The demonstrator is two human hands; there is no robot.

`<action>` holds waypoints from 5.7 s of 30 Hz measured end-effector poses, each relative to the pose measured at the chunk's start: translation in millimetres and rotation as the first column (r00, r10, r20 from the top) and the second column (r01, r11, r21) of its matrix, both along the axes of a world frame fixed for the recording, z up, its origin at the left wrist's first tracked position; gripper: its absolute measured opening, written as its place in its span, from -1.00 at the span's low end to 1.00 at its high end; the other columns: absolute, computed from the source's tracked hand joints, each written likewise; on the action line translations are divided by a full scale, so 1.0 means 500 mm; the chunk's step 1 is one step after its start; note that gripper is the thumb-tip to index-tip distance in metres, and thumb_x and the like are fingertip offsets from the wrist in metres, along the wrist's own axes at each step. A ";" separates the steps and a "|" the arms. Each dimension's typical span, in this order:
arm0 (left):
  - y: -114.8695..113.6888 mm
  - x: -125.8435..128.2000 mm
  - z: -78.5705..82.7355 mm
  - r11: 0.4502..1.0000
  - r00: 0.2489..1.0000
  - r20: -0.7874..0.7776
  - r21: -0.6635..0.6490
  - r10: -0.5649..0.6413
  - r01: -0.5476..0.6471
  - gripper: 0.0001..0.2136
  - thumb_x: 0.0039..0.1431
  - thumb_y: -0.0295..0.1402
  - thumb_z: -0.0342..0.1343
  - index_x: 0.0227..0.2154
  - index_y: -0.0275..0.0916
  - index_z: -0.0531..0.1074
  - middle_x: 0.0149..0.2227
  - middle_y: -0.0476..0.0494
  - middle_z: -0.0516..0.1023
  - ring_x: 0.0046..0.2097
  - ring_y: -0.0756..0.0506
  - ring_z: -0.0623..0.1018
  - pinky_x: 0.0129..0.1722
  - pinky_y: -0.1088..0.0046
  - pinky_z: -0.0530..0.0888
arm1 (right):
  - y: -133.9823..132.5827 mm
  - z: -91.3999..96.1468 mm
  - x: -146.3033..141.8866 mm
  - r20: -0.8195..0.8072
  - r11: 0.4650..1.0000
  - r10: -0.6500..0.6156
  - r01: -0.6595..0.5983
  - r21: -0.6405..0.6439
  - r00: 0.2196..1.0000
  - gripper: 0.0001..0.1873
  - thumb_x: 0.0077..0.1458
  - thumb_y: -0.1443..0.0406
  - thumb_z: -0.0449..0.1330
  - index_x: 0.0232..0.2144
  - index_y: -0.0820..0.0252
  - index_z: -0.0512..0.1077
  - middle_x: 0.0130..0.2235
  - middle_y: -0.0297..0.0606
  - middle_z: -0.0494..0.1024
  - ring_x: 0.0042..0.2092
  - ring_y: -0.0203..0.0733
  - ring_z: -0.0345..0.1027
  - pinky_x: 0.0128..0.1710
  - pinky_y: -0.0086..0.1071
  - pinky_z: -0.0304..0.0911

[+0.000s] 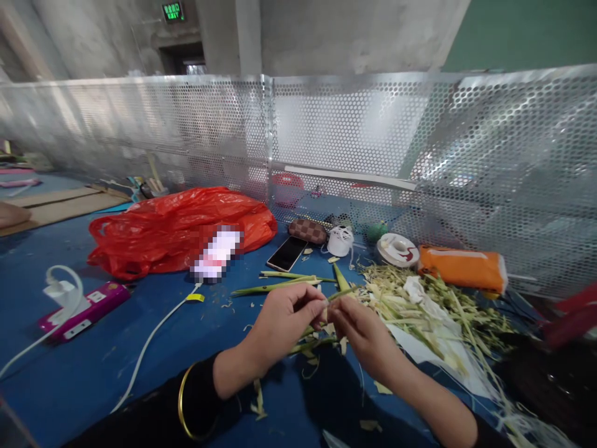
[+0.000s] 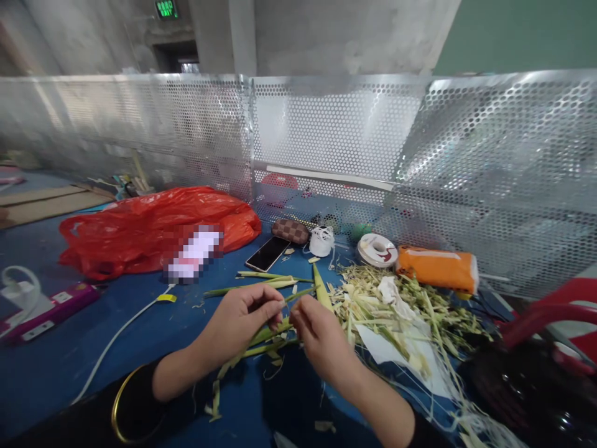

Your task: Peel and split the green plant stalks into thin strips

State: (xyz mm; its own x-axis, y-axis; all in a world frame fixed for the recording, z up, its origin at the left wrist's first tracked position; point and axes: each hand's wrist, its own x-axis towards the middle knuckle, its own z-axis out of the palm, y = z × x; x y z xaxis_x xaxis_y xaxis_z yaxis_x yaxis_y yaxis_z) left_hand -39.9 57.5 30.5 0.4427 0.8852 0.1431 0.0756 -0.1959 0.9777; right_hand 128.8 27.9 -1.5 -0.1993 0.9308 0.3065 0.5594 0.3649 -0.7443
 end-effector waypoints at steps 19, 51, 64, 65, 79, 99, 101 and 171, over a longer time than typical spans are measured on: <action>0.002 0.021 -0.041 0.941 0.997 0.076 -0.339 0.014 0.013 -0.91 0.03 -0.41 0.12 -0.50 -0.31 0.46 -0.59 0.01 0.48 -0.54 0.02 0.46 -0.48 0.52 0.35 | -0.025 0.010 -0.022 -0.057 0.984 0.158 -0.152 0.092 0.986 -0.76 0.28 0.32 -0.10 -0.46 0.12 0.18 -0.44 -0.33 0.29 -0.41 -0.26 0.16 -0.39 -0.38 0.17; -0.001 0.019 -0.059 0.557 0.861 0.485 -0.763 0.156 0.329 -0.98 0.11 -0.50 0.11 -0.39 -0.34 0.42 -0.47 -0.05 0.47 -0.44 0.02 0.49 -0.31 0.48 0.45 | -0.008 -0.034 -0.036 0.030 0.986 -0.123 0.119 0.121 0.992 -0.75 0.10 0.43 0.11 -0.60 0.16 0.36 -0.50 -0.35 0.34 -0.42 -0.24 0.29 -0.43 -0.43 0.19; 0.004 0.036 -0.074 0.807 0.928 0.291 -0.590 0.232 -0.017 -0.87 0.04 -0.47 0.15 -0.34 -0.26 0.32 -0.63 0.11 0.36 -0.61 0.08 0.36 -0.58 0.59 0.34 | -0.005 0.001 -0.020 -0.658 0.918 -0.196 -0.099 -0.383 0.728 -0.72 0.07 0.15 0.19 -0.56 0.18 0.31 -0.58 -0.43 0.26 -0.47 -0.29 0.14 -0.42 -0.42 0.06; 0.002 0.037 -0.076 0.830 0.932 0.294 -0.558 0.212 -0.013 -0.85 0.04 -0.46 0.15 -0.32 -0.25 0.31 -0.63 0.11 0.37 -0.61 0.07 0.37 -0.58 0.58 0.35 | -0.004 0.002 -0.020 -0.689 0.906 -0.225 -0.113 -0.409 0.689 -0.73 0.05 0.16 0.21 -0.55 0.18 0.31 -0.60 -0.44 0.25 -0.49 -0.30 0.13 -0.43 -0.43 0.06; 0.004 0.036 -0.081 0.957 0.970 -0.155 -0.193 0.189 -0.217 -0.85 0.02 -0.36 0.08 -0.41 -0.31 0.50 -0.50 -0.07 0.54 -0.54 -0.04 0.51 -0.53 0.50 0.39 | -0.012 -0.003 -0.027 -0.771 0.864 -0.257 -0.219 -0.454 0.582 -0.76 0.04 0.21 0.24 -0.55 0.20 0.35 -0.67 -0.49 0.21 -0.55 -0.37 0.07 -0.45 -0.46 0.08; 0.010 0.030 -0.081 0.942 0.958 -0.043 -0.177 0.282 -0.285 -0.80 0.03 -0.23 0.12 -0.43 -0.28 0.49 -0.54 -0.01 0.48 -0.63 0.01 0.44 -0.64 0.55 0.32 | -0.005 -0.017 -0.039 -0.670 0.930 -0.287 0.032 -0.366 0.685 -0.75 0.07 0.10 0.18 -0.42 0.14 0.28 -0.68 -0.55 0.17 -0.58 -0.35 0.08 -0.51 -0.46 0.07; 0.012 0.032 -0.082 0.926 0.951 0.027 -0.238 0.308 -0.293 -0.80 0.01 -0.23 0.14 -0.43 -0.29 0.47 -0.54 0.01 0.46 -0.63 0.04 0.43 -0.67 0.58 0.30 | -0.002 -0.026 -0.040 -0.613 0.921 -0.342 0.126 -0.367 0.713 -0.77 0.04 0.13 0.20 -0.35 0.13 0.30 -0.66 -0.55 0.18 -0.57 -0.32 0.12 -0.53 -0.45 0.07; 0.044 0.015 -0.100 0.859 0.968 -0.060 -0.476 -0.245 0.188 -0.86 -0.12 -0.35 0.19 -0.54 -0.36 0.49 -0.58 -0.07 0.52 -0.58 0.03 0.49 -0.55 0.54 0.40 | 0.026 -0.048 0.014 -0.002 0.992 -0.119 0.119 -0.053 0.993 -0.79 0.11 0.29 0.13 -0.56 0.11 0.28 -0.61 -0.45 0.30 -0.54 -0.29 0.14 -0.54 -0.43 0.00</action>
State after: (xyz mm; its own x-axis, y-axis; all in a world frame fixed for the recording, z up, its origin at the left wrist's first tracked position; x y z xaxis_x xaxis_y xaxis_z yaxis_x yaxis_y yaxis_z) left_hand -32.5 79.5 -19.6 0.6191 0.7160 -0.3225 0.2012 0.2524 0.9465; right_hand 136.0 40.8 -25.3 -0.0851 0.9627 0.2568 0.5926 0.2561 -0.7637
